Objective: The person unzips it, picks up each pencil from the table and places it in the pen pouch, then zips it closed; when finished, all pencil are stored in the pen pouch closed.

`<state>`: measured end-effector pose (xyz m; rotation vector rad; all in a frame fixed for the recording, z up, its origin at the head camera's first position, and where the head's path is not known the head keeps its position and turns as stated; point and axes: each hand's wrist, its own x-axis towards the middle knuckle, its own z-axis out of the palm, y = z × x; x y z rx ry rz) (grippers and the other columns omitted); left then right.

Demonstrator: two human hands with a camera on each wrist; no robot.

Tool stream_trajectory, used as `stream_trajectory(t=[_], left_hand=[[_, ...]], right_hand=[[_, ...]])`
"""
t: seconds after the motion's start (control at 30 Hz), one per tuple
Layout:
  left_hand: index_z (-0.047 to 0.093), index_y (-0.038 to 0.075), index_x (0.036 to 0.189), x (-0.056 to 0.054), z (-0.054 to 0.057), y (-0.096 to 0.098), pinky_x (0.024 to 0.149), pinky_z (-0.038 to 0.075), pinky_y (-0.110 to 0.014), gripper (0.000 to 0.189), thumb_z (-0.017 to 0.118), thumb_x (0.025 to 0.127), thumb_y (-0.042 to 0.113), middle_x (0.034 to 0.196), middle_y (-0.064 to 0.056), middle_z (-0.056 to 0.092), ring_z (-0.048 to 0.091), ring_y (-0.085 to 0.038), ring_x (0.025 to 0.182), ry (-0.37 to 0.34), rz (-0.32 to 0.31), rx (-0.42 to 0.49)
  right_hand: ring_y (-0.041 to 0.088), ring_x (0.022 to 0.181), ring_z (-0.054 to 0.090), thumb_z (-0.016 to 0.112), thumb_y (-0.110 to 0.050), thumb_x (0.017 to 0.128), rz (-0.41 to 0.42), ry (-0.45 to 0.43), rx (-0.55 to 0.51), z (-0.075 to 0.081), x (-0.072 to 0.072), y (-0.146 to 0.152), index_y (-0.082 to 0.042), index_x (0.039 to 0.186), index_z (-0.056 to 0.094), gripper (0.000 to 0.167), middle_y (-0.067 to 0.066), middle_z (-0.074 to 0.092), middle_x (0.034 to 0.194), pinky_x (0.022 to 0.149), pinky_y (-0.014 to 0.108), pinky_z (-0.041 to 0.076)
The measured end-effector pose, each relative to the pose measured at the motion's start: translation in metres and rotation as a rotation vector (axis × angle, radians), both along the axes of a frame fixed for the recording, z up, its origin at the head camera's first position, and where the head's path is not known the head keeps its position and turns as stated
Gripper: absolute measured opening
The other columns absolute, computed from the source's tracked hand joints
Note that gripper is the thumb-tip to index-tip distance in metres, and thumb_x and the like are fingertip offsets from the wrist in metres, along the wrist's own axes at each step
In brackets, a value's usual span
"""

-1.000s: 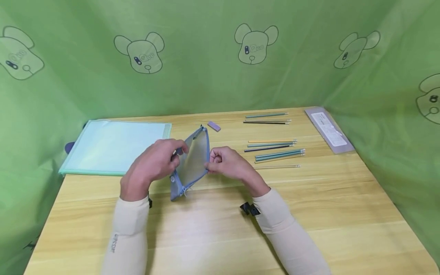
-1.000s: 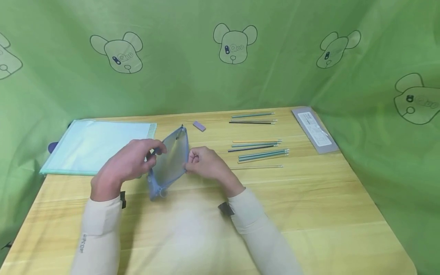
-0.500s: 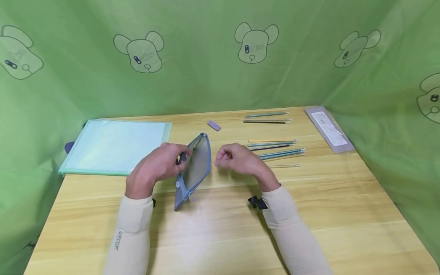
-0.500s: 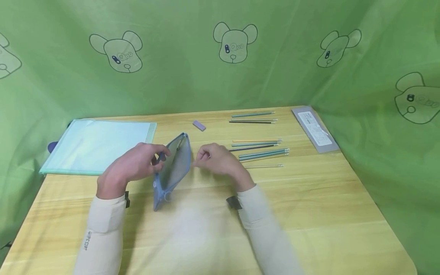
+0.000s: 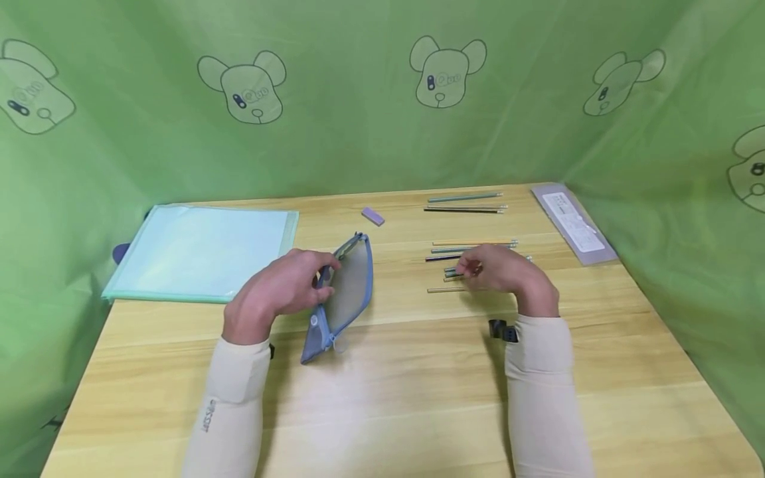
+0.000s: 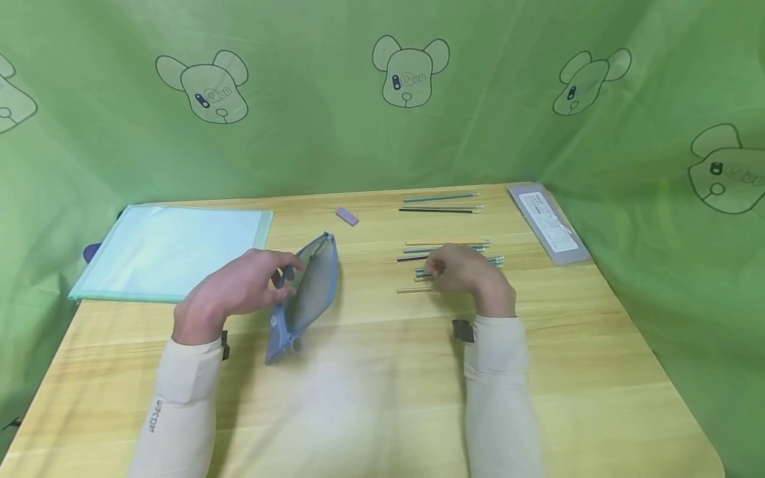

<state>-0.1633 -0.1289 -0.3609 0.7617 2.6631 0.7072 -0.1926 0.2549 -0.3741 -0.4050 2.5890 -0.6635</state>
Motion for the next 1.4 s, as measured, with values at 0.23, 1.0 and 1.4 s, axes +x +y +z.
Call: stream_trajectory(t=[0.23,1.0,1.4], left_hand=[[0.069,0.006,0.138,0.000,0.000,-0.001,0.067,0.048,-0.028,0.041,0.076,0.098,0.013,0.089,-0.004,0.067,0.057,-0.014,0.074,-0.017,0.012,-0.006],[0.068,0.006,0.140,-0.001,0.000,-0.005,0.067,0.049,-0.028,0.042,0.075,0.099,0.013,0.093,-0.006,0.069,0.058,-0.015,0.076,-0.035,0.035,-0.019],[0.069,0.006,0.139,-0.001,0.001,-0.006,0.068,0.048,-0.028,0.041,0.076,0.099,0.013,0.093,-0.006,0.068,0.058,-0.016,0.078,-0.030,0.041,-0.019]], right_hand=[[0.022,0.089,0.052,0.071,0.004,0.086,-0.009,-0.082,0.148,-0.011,-0.006,0.011,-0.008,0.101,0.071,0.019,0.005,0.061,0.096,0.075,0.032,0.045],[0.017,0.071,0.041,0.047,0.014,0.072,0.008,-0.020,0.238,-0.041,-0.011,-0.013,-0.014,0.076,0.058,0.030,0.001,0.048,0.077,0.060,0.028,0.032],[0.021,0.079,0.053,0.069,0.006,0.089,-0.008,0.055,0.143,-0.047,-0.011,-0.051,-0.009,0.095,0.067,0.016,0.003,0.057,0.084,0.069,0.031,0.042]])
